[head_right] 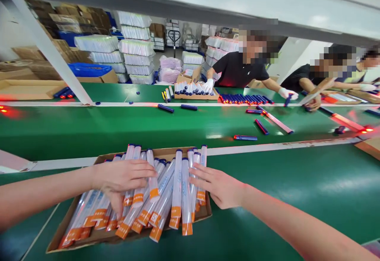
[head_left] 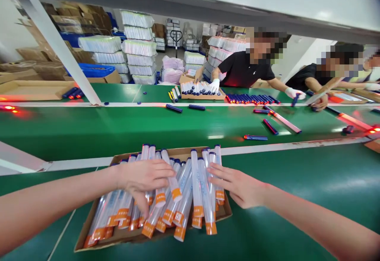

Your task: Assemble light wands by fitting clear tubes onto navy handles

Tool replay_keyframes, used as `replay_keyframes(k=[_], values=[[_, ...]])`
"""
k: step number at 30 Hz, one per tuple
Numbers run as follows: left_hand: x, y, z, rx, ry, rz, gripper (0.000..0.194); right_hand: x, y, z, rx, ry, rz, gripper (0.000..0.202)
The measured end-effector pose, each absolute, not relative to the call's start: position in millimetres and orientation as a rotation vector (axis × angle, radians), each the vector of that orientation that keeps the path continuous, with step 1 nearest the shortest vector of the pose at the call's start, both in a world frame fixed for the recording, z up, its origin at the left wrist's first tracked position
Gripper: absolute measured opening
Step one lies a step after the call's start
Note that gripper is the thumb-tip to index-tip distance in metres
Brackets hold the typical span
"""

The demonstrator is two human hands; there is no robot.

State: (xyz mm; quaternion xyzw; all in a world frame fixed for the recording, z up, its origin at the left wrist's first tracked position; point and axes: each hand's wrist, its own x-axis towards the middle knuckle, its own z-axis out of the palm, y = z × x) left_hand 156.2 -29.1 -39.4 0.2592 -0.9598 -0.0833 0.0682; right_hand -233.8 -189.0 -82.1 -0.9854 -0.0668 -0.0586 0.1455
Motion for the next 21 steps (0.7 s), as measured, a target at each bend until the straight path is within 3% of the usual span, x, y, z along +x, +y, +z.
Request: replay_keyframes(k=[5,10,17,19,21], values=[[132.7,14.9,-62.1,1.095,-2.484,-0.279,0.092,-233.8,-164.8,-126.9,-2.434,0.485,-0.751,0.064],[100.9,60.6,-67.3,1.338,-2.536,-0.120,0.114,-210.9,-153.0,-148.5,-2.294,0.640,-0.759,0.035],[51.0,65.1,-89.3,1.436,-2.392,0.540,0.061,-190.6,-135.5,-129.0,-2.416,0.196,-0.745,0.084],[37.6,65.8,-95.4,1.480,-2.326,0.582,0.060,-185.9,-134.1,-127.0,-2.401,0.213,-0.804,0.088],[34.6,67.8,-96.7,1.454,-2.315,0.566,0.076,-183.5,-133.3,-128.5,-2.381,0.300,-0.867,0.079]])
